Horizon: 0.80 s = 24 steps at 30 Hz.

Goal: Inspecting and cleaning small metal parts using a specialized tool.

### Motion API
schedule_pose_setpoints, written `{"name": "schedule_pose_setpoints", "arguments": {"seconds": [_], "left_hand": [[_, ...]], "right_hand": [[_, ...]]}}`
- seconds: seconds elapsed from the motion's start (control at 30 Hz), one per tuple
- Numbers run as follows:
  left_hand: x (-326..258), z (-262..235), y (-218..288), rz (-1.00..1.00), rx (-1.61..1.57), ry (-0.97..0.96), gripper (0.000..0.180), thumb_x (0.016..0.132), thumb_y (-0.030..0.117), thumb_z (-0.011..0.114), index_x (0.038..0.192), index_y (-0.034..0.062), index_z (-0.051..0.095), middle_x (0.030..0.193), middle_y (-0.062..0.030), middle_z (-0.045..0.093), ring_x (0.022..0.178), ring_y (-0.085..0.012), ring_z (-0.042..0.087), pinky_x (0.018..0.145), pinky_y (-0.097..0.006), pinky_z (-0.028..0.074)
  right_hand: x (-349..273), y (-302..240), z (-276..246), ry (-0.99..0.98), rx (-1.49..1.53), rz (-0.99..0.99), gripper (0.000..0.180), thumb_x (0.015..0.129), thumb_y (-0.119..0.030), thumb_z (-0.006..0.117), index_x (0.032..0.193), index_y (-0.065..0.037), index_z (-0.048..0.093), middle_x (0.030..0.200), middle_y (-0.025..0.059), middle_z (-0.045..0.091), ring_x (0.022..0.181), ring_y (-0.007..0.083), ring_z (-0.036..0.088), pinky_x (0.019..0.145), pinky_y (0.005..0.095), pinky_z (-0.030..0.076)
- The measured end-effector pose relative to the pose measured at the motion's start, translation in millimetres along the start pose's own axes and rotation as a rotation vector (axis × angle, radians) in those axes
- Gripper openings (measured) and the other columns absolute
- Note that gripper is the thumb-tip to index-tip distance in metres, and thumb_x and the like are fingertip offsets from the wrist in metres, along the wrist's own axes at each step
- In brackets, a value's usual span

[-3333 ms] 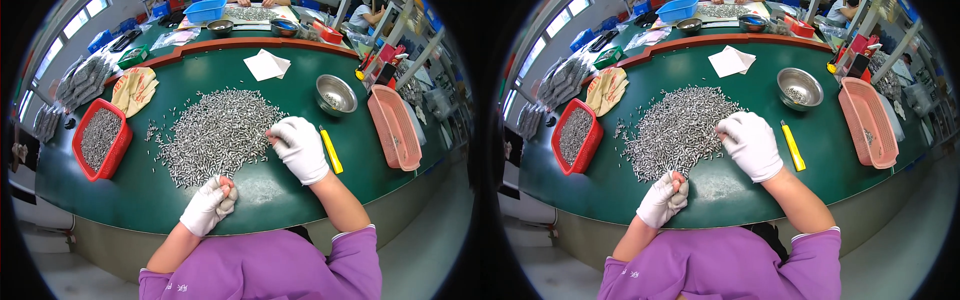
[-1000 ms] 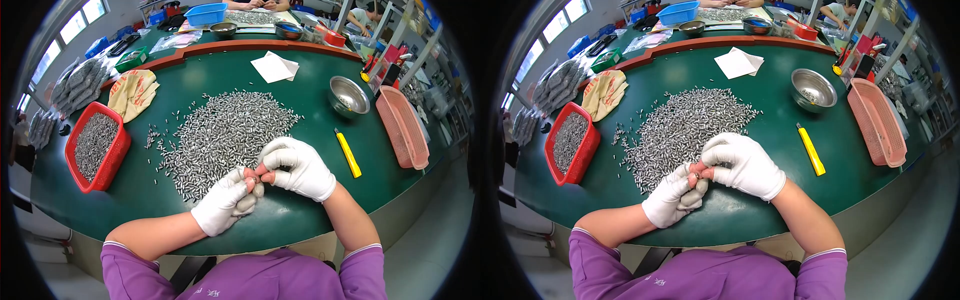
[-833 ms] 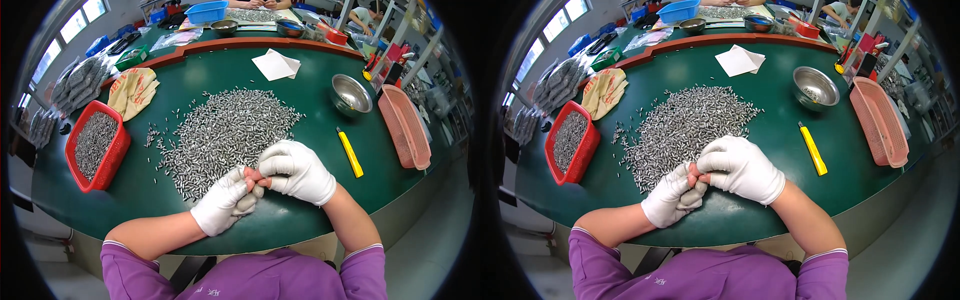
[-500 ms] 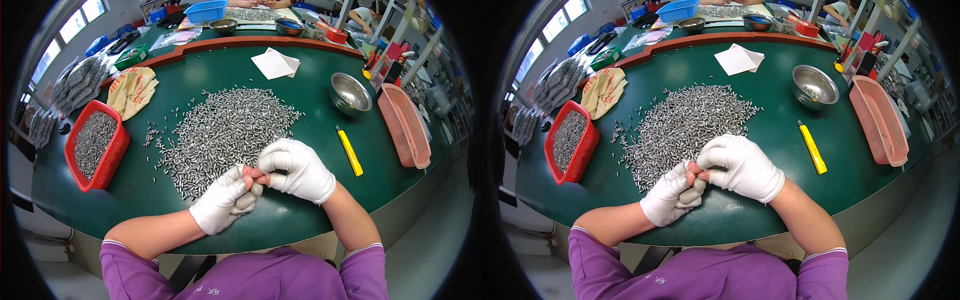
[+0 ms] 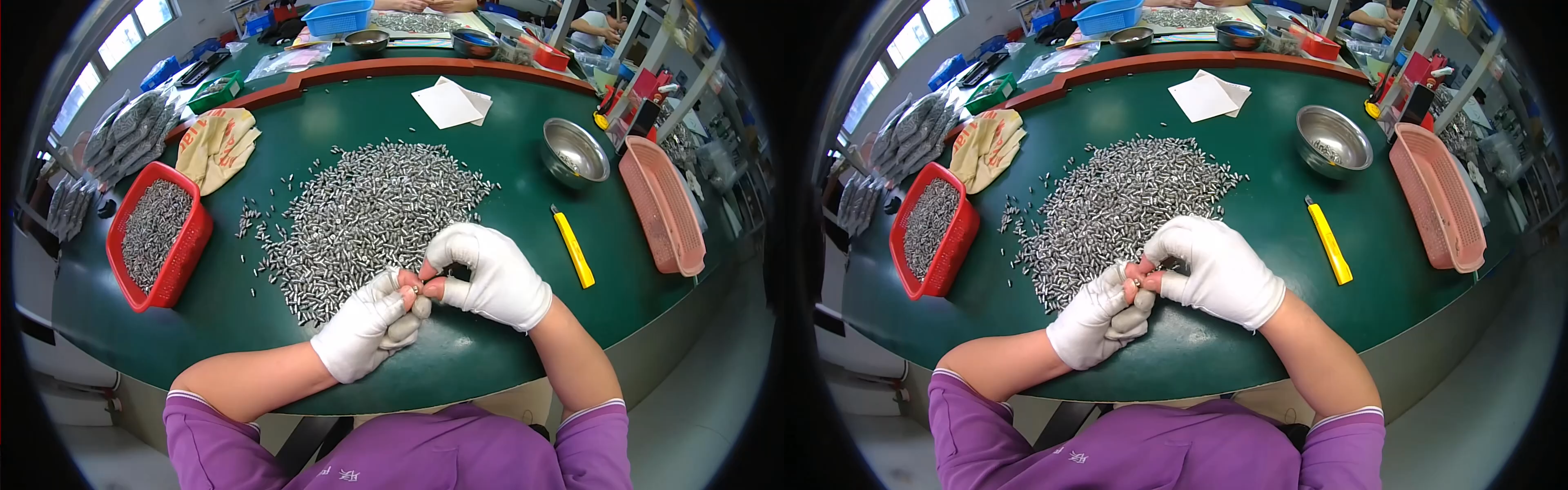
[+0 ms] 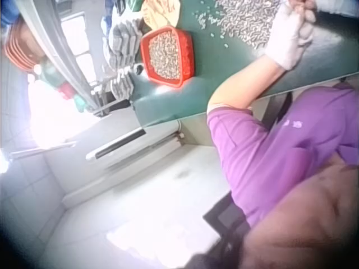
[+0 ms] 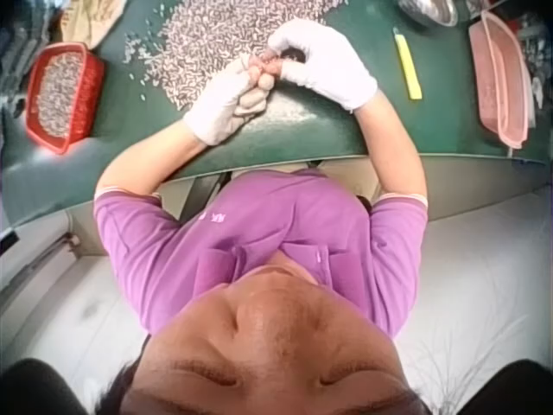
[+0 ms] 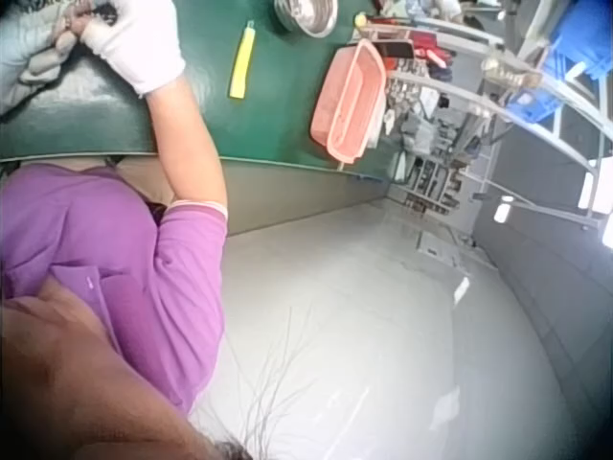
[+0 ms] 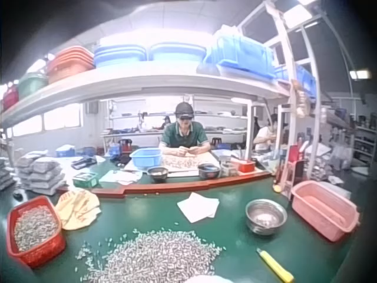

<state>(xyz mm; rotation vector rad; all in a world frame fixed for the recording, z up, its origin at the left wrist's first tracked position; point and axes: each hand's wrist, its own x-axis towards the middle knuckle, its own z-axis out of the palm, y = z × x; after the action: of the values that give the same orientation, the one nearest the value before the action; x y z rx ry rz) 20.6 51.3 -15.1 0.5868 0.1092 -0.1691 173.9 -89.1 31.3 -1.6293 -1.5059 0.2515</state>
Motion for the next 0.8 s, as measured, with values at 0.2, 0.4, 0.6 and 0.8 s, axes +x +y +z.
{"name": "schedule_pose_setpoints", "arguments": {"seconds": [0.2,0.4,0.6,0.8], "left_hand": [[-1.1,3.9,-0.2,0.020,0.028,0.028,0.011,0.098,0.021,0.057,0.104,0.0140,0.054,0.088,0.0001,0.060,0.053,-0.0042,0.033,0.053,-0.020,0.029],[-1.4,4.4,-0.7,0.021,0.059,0.036,0.012,0.097,0.023,0.059,0.104,0.0138,0.055,0.086,0.0001,0.059,0.053,-0.0041,0.034,0.052,-0.019,0.029],[-0.3,2.9,-0.8,0.010,0.081,0.054,0.011,0.096,0.023,0.060,0.103,0.0144,0.056,0.084,-0.0003,0.059,0.053,-0.0046,0.035,0.050,-0.019,0.029],[-0.6,3.6,-0.9,0.007,0.078,0.065,0.010,0.096,0.023,0.061,0.100,0.0152,0.056,0.086,-0.0014,0.061,0.053,-0.0048,0.036,0.050,-0.019,0.029]], "right_hand": [[-1.8,-5.2,0.7,-0.125,0.219,0.300,0.015,0.082,-0.010,0.073,0.093,-0.003,0.066,0.091,0.0055,0.063,0.082,0.0141,0.062,0.074,0.0291,0.051],[-1.6,-6.0,-2.3,-0.183,0.359,0.386,0.020,0.085,-0.014,0.072,0.098,-0.001,0.065,0.094,0.0046,0.063,0.087,0.0115,0.060,0.079,0.0271,0.050],[-0.9,-3.4,-3.8,-0.202,0.324,0.365,0.020,0.084,-0.015,0.073,0.097,-0.002,0.065,0.095,0.0051,0.064,0.089,0.0118,0.060,0.082,0.0276,0.049],[-1.6,-0.3,-1.9,-0.178,0.211,0.198,0.023,0.082,-0.018,0.073,0.099,-0.004,0.066,0.091,0.0098,0.065,0.084,0.0198,0.064,0.078,0.0307,0.052]]}}
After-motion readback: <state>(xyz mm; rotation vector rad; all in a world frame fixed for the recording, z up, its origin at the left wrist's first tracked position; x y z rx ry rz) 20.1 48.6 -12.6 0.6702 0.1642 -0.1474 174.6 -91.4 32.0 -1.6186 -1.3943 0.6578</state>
